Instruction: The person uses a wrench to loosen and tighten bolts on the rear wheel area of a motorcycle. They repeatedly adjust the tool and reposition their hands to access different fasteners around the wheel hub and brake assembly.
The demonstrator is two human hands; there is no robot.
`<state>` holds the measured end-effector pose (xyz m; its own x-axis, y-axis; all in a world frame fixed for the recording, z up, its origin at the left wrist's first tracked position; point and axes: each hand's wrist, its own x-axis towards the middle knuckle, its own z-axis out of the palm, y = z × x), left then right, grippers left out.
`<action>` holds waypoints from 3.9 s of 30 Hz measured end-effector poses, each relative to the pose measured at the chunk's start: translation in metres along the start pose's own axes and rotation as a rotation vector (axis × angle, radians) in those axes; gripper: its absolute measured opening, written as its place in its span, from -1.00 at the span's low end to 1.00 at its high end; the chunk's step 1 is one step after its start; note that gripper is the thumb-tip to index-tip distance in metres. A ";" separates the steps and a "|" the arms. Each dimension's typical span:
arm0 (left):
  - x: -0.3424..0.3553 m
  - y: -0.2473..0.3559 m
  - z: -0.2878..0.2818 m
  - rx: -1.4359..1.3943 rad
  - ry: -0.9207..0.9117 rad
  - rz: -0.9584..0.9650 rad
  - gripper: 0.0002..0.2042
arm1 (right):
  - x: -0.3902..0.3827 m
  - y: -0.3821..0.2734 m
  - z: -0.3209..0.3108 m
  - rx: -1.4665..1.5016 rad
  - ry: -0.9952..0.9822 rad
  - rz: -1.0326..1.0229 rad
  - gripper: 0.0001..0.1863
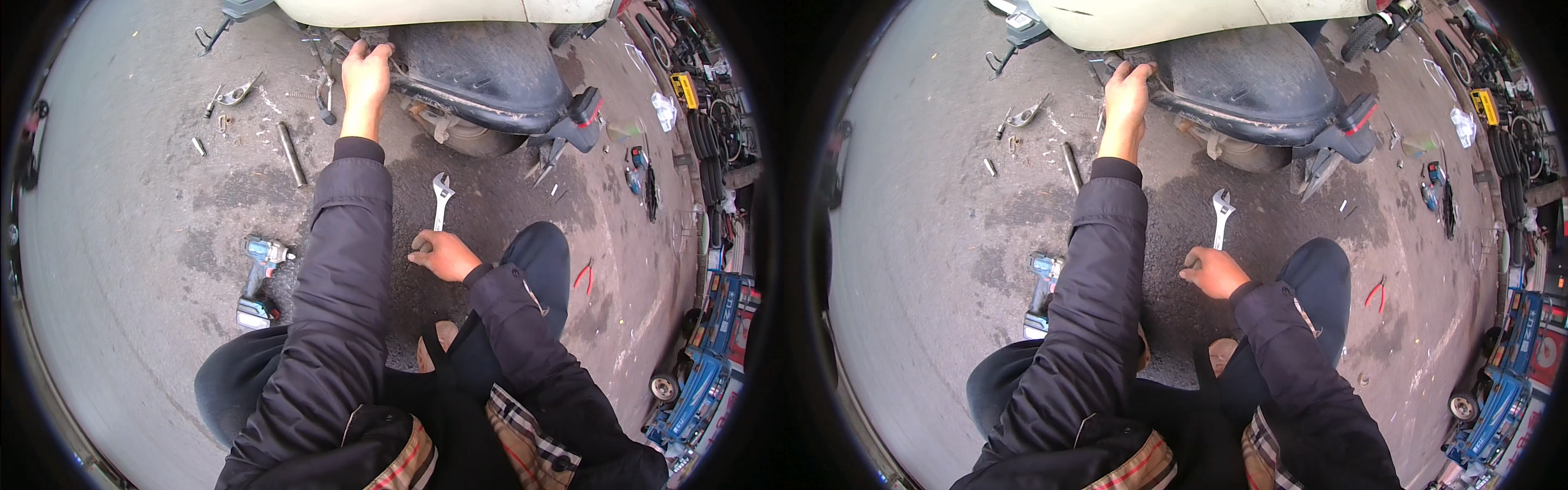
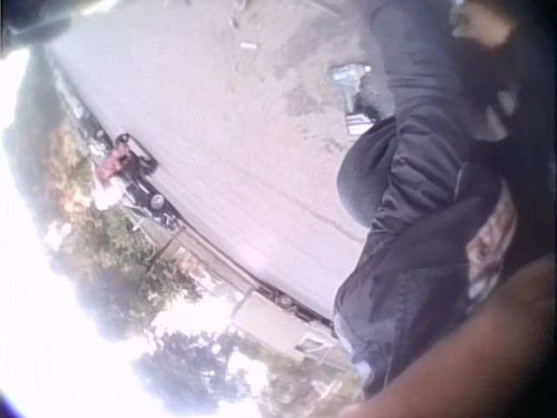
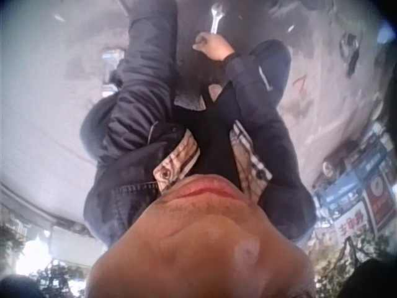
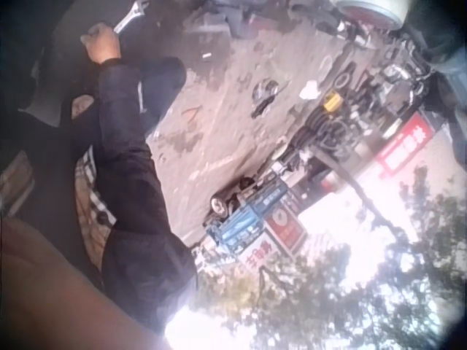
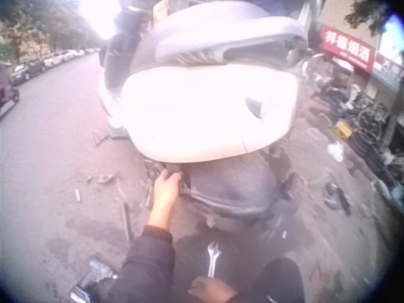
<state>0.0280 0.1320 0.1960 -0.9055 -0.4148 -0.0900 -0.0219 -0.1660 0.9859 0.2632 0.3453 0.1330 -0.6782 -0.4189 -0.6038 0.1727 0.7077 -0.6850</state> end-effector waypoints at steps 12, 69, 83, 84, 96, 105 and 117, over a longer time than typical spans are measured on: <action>-0.004 0.002 -0.001 -0.049 -0.022 0.024 -0.24 | 0.002 0.000 0.002 0.017 -0.005 0.038 -0.63; -0.002 -0.002 0.003 -0.055 0.020 0.027 -0.25 | 0.005 -0.003 0.001 -0.013 -0.010 -0.004 -0.49; -0.007 0.005 0.003 -0.050 0.012 0.012 -0.21 | 0.002 -0.010 -0.002 0.007 -0.034 0.064 -0.50; -0.007 0.005 0.003 -0.048 0.014 0.013 -0.21 | 0.002 -0.009 -0.002 -0.015 -0.026 0.047 -0.50; -0.004 0.001 0.004 -0.075 0.018 0.027 -0.24 | 0.005 -0.002 0.002 0.024 -0.032 0.021 -0.50; -0.006 0.004 0.002 -0.055 0.005 0.032 -0.24 | 0.005 -0.003 0.002 -0.005 -0.018 0.004 -0.50; -0.009 0.006 0.003 -0.076 0.015 0.030 -0.22 | 0.005 -0.004 0.002 0.006 -0.019 0.022 -0.50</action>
<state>0.0348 0.1376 0.2032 -0.8989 -0.4335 -0.0631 0.0378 -0.2202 0.9747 0.2608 0.3397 0.1318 -0.6606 -0.4142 -0.6261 0.1913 0.7136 -0.6739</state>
